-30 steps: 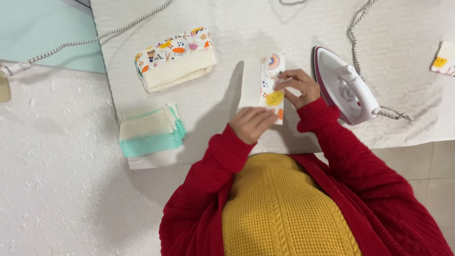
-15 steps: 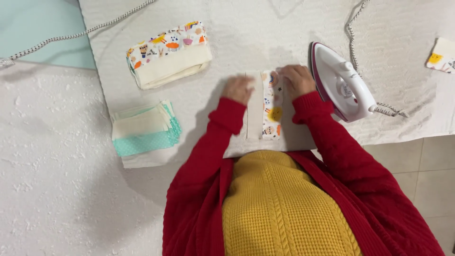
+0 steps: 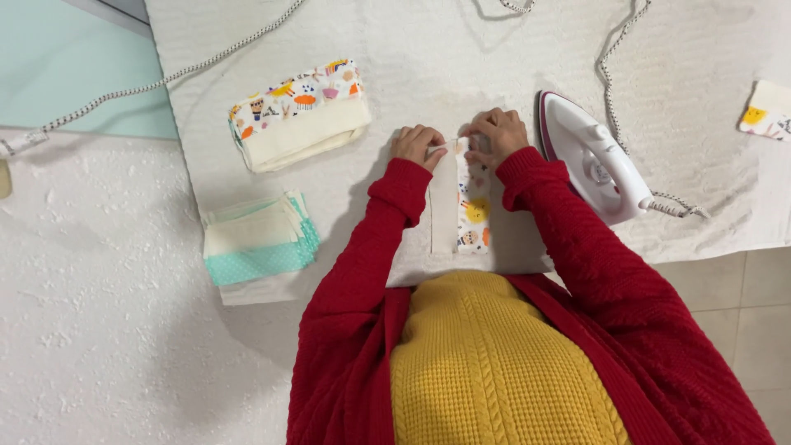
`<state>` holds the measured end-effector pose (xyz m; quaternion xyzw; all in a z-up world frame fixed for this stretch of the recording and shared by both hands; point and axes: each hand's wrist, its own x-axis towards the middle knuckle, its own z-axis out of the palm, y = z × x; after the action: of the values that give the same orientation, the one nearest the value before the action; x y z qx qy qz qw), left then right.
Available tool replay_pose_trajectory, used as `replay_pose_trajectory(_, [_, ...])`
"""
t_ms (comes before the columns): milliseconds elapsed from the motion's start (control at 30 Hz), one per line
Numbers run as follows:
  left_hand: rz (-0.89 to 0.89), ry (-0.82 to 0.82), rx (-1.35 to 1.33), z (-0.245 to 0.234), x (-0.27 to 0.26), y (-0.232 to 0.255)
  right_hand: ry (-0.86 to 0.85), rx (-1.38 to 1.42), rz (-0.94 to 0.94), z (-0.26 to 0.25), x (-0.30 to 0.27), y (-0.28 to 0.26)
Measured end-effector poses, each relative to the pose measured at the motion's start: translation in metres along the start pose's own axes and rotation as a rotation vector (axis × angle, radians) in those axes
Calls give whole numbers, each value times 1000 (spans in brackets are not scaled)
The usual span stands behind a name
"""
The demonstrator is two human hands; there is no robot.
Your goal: Ironing rectangular pieces of fabric on a flat surface.
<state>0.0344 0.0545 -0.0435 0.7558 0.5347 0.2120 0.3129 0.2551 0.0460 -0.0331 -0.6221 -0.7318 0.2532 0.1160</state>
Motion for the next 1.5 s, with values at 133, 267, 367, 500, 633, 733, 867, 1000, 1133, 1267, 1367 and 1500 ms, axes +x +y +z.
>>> replay_pose_trajectory(133, [-41, 1, -69, 2, 2, -8, -16, 3, -6, 7, 13, 12])
replay_pose_trajectory(267, [-16, 41, -12, 2, 6, -8, 7, 91, 47, 5, 16, 9])
replay_pose_trajectory(367, [19, 79, 17, 2, 5, -6, 44, 128, 39, 3, 12, 5])
replay_pose_trajectory(500, [65, 120, -10, -7, 0, 2, 135, 133, 5, -3, 0, -5])
replay_pose_trajectory(633, [119, 155, -11, -5, -12, -1, 175, 137, 16, 9, -13, 4])
replay_pose_trajectory(733, [142, 159, 4, -14, -24, 9, 198, 160, 9, 12, -25, 7])
replay_pose_trajectory(867, [136, 150, -8, -22, -29, 18, 210, 163, -24, 9, -30, 4])
replay_pose_trajectory(1000, [125, 144, 2, -22, -27, 17, 197, 146, -31, 5, -30, 0])
replay_pose_trajectory(1133, [130, 150, 9, -19, -28, 13, 186, 168, 1, 3, -31, -2])
replay_pose_trajectory(1267, [123, 154, 3, -20, -28, 13, 166, 183, 18, 3, -31, 0])
replay_pose_trajectory(1367, [113, 150, 6, -18, -29, 11, 165, 176, 9, 4, -31, 1])
replay_pose_trajectory(1500, [99, 156, 12, -16, -27, 10, 186, 173, -11, 1, -29, -1])
